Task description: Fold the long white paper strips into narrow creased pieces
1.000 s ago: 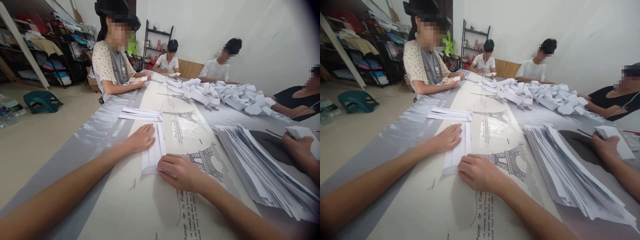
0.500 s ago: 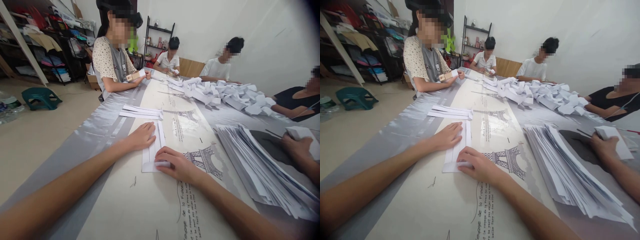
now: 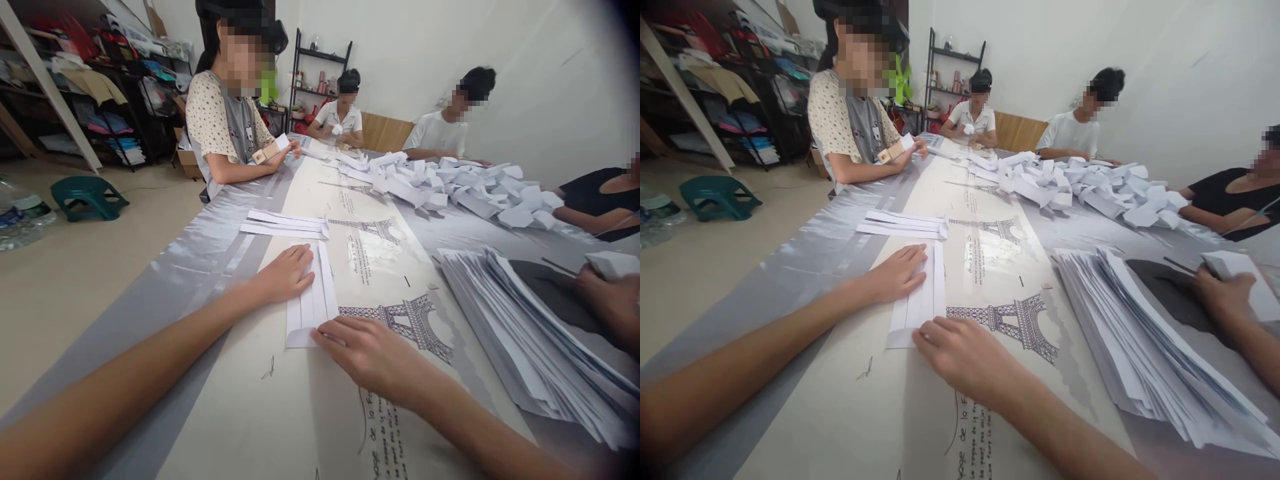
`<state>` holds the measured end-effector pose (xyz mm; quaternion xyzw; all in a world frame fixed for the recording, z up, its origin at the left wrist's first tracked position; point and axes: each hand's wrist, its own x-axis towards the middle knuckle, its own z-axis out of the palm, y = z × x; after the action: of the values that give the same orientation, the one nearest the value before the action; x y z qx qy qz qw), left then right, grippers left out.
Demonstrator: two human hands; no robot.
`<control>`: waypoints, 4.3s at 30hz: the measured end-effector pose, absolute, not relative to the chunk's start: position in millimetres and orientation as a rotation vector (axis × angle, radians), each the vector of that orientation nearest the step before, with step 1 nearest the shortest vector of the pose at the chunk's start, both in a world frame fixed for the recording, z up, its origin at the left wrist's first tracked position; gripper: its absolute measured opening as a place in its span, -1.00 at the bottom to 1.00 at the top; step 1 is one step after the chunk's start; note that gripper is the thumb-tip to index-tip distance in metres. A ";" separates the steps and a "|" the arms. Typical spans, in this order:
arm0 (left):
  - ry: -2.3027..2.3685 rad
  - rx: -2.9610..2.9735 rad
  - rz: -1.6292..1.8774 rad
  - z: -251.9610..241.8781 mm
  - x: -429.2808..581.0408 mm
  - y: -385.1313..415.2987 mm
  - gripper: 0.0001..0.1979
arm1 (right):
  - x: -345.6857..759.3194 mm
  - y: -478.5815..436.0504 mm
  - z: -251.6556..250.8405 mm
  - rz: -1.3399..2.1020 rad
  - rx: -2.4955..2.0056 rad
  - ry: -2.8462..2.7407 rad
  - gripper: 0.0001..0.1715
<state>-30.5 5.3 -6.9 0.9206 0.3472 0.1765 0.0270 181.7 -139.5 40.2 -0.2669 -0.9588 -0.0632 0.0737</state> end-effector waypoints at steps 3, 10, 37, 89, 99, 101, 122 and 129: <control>1.086 2.846 0.527 -6.7 -30.0 4.5 -0.68 | 172.8 -160.7 32.1 -0.287 -0.834 -2.878 -0.53; 1.062 2.840 0.534 -5.3 -30.0 3.5 -0.70 | 162.4 -179.2 27.6 -0.433 -0.997 -2.849 -0.50; 0.422 2.720 0.432 23.1 -7.5 -36.3 -0.58 | 158.8 -167.2 21.3 -0.502 -1.029 -2.839 -0.73; 0.383 2.821 0.426 10.5 -4.6 -36.4 -0.58 | 198.8 -121.2 47.4 0.464 -0.865 -2.855 -0.47; 0.372 2.810 0.416 13.7 -4.4 -35.5 -0.59 | 211.3 -112.2 53.6 0.530 -0.882 -2.852 -0.46; 0.376 2.811 0.419 14.5 -4.3 -35.7 -0.59 | 216.9 -108.9 52.0 0.549 -0.883 -2.849 -0.45; 0.373 2.719 0.386 13.8 -13.1 -34.0 -0.14 | 223.4 -106.1 51.4 0.593 -0.954 -2.806 -0.48; 0.320 2.739 0.396 18.9 -11.6 -34.1 -0.07 | 217.3 -101.9 42.6 0.576 -0.863 -2.701 -0.77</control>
<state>-11.6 -34.1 18.9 0.9676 0.1132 0.1398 0.1770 217.3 -101.9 42.6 -0.2959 -0.9263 0.1975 0.1237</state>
